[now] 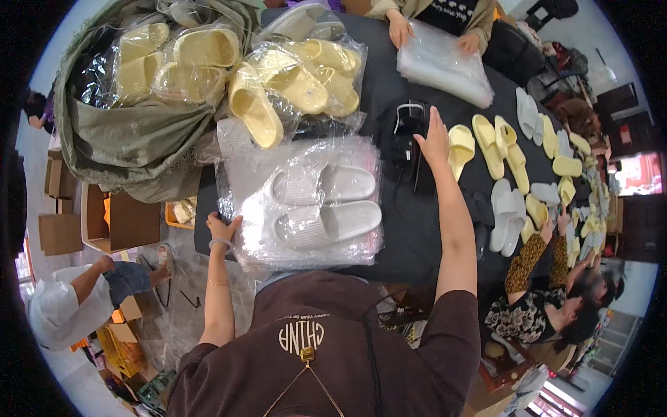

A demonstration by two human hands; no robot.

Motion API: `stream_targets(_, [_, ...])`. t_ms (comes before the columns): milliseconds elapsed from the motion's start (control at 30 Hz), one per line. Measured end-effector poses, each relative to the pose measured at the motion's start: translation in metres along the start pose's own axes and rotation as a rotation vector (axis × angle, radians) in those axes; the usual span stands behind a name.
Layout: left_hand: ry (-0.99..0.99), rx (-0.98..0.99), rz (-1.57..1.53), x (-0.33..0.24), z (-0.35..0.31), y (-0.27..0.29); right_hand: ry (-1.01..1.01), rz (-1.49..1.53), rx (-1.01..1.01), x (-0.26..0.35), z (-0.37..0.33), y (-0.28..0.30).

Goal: The person unpacks pairs of slippers from a large green sack and wraps them individually in bubble wrap. They handle black, white, and yellow slippers, placing the wrapped pairs on a table alongside other packaged items.

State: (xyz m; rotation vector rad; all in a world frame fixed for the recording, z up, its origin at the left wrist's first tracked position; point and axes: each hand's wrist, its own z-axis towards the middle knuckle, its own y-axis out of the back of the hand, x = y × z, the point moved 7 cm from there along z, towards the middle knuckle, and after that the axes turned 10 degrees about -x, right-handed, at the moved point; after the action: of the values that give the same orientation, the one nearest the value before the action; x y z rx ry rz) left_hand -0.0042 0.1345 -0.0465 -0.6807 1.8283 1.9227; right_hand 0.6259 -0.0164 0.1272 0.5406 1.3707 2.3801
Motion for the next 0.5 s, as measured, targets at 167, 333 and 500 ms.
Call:
stream_targets(167, [0.012, -0.008, -0.048, -0.008, -0.006, 0.004, 0.038, 0.226, 0.119, -0.001, 0.04, -0.022])
stream_targets(333, [0.02, 0.003, -0.039, -0.009, -0.005, 0.005, 0.015, 0.339, 0.227, -0.004, 0.047, -0.04])
stream_targets(500, [0.037, 0.019, -0.005, -0.016, -0.002, 0.008, -0.023, 0.415, 0.252, 0.001, 0.055, -0.039])
